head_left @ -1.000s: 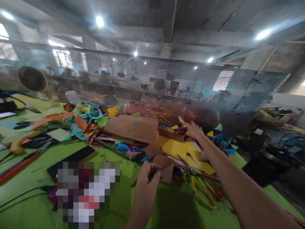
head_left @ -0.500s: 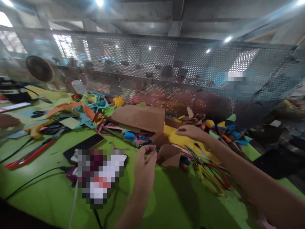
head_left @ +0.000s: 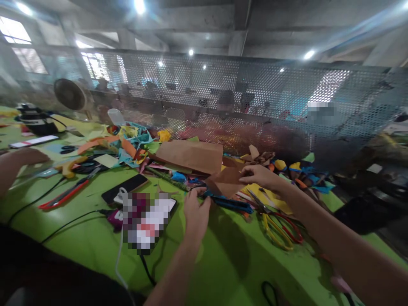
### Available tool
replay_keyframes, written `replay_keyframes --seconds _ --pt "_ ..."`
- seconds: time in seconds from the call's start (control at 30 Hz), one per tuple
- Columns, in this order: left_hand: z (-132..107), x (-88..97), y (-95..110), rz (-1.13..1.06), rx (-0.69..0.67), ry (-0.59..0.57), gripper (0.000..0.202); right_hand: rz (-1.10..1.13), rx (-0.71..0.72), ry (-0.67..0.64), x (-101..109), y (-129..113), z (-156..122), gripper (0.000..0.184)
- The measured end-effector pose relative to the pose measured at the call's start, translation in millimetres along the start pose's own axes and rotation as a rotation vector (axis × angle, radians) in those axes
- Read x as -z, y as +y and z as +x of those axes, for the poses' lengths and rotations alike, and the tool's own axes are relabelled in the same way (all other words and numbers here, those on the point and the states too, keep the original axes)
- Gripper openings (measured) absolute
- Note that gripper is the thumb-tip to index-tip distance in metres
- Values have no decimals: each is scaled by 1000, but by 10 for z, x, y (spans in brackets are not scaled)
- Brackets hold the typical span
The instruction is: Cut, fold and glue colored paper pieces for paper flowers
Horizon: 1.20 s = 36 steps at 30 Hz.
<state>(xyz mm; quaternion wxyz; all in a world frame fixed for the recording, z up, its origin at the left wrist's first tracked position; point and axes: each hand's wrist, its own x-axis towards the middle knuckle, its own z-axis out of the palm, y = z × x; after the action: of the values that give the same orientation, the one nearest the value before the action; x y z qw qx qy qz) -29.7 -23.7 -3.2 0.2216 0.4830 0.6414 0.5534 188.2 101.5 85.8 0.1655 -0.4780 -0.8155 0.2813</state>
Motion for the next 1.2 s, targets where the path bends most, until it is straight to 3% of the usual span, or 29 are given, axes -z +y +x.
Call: replay_keyframes --seconds 0.1,0.2,0.3,0.47,0.6,0.67,0.77,0.87,0.93,1.0,1.07,1.2 --pt "-17 39 62 277 -23 -46 33 56 2 84 -66 -77 93 27" --pt "-38 87 115 618 -96 -111 47 99 7 134 -266 -157 258 25" --pt "-37 116 111 813 -93 -227 58 122 9 153 -482 -213 440 20" --pt "-17 138 84 918 -93 -296 39 77 35 197 -609 -244 504 31" --pt "-5 148 96 864 -110 -301 31 33 69 179 -553 -318 246 28" --pt "10 141 96 737 -123 -301 30 38 86 143 -522 -385 59 24" --pt "27 108 89 340 -167 -310 31 66 104 122 -475 -481 -227 31" --pt "21 63 92 -91 -150 -403 33 172 108 96 -404 -502 -464 40" --pt "9 38 94 -249 -98 -471 32 228 114 90 -321 -443 -570 42" --pt "0 23 81 -311 -50 -495 29 173 111 152 -193 -321 -631 43" --pt "3 22 53 -313 -22 -479 28 -16 59 248 -36 -153 -658 42" --pt "23 55 2 -56 -53 -375 28 -378 -133 287 168 199 -692 39"
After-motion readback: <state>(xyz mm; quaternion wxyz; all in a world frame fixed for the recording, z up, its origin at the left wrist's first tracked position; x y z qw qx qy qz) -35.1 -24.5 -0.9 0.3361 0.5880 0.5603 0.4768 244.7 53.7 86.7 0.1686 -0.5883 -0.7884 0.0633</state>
